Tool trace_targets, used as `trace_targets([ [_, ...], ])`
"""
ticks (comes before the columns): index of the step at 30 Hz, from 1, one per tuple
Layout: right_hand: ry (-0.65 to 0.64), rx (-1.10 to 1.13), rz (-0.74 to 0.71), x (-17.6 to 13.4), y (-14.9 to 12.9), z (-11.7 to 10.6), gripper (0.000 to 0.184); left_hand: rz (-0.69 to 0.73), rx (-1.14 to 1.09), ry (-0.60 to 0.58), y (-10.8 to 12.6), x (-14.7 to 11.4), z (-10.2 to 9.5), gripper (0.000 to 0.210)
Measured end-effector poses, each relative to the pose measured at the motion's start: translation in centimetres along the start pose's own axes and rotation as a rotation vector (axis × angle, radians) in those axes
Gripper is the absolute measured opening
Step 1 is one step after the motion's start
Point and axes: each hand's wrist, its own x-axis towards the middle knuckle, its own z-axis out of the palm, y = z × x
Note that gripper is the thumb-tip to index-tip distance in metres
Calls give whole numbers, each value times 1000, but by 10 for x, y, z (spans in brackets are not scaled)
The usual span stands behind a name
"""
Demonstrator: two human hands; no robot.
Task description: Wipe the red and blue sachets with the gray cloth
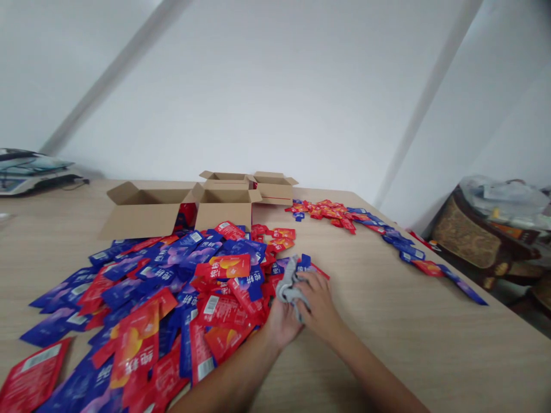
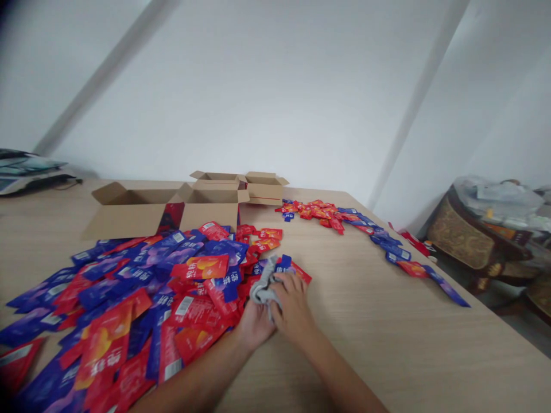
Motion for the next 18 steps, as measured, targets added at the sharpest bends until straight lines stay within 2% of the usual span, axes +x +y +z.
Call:
trace_targets([
  [2,-25,-62,-36,-2,-17,14,35,17,-53,13,1,-1,-1,25],
  [5,-1,-113,8,-1,-18,27,40,-31,-98,-11,1,-2,0,24],
  [8,61,-109,76,5,0,28,39,-88,-30,-62,-1,-3,3,23],
  [11,172,-32,165,6,32,22,37,-90,90,-36,-4,-6,5,19],
  [15,327,249,397,-1,71,12,32,-20,178,10,-5,-7,7,25],
  [18,299,636,574,-7,67,10,37,31,225,54,-7,-4,6,23],
])
